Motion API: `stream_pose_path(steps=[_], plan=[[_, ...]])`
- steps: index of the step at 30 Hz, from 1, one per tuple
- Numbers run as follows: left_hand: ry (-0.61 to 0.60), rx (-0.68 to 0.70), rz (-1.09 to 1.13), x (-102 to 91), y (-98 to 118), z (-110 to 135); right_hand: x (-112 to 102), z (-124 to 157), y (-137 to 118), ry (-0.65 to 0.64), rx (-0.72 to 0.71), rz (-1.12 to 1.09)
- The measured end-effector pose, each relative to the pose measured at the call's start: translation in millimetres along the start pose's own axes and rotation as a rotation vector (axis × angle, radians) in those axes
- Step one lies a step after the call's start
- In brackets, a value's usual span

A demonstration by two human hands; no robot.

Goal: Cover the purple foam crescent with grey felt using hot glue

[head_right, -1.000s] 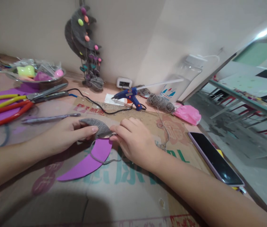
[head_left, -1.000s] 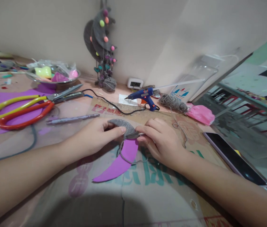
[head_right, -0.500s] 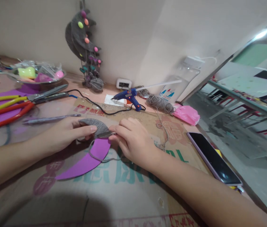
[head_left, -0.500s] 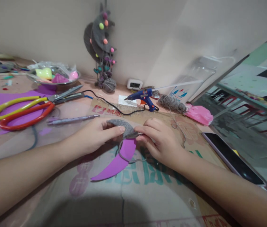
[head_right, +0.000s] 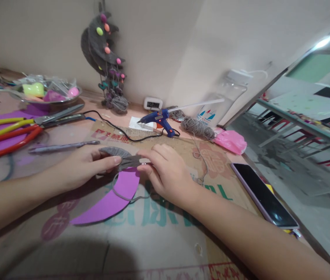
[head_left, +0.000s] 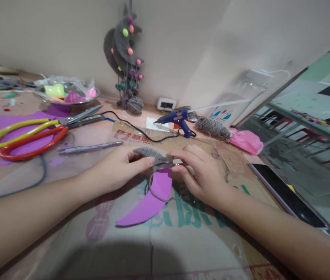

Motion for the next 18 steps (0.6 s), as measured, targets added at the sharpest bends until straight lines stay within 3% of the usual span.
stream_pose_path(steps=[3, 18], plan=[[0.006, -0.001, -0.033, -0.1, 2, 0, -5, 2, -2, 0.048, -0.011, 0.028], [0.012, 0.013, -0.129, -1.0, 3, -1, 0, 1, -10, -0.046, -0.081, 0.159]])
Point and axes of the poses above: each hand's wrist, its own z-axis away from the middle knuckle, its own x-axis out of the palm, y = z × x, the point moved 7 cm from there along -z, towards the middle knuckle, and after that the axes turned 5 degrees about -y, right-handed, at the moved point
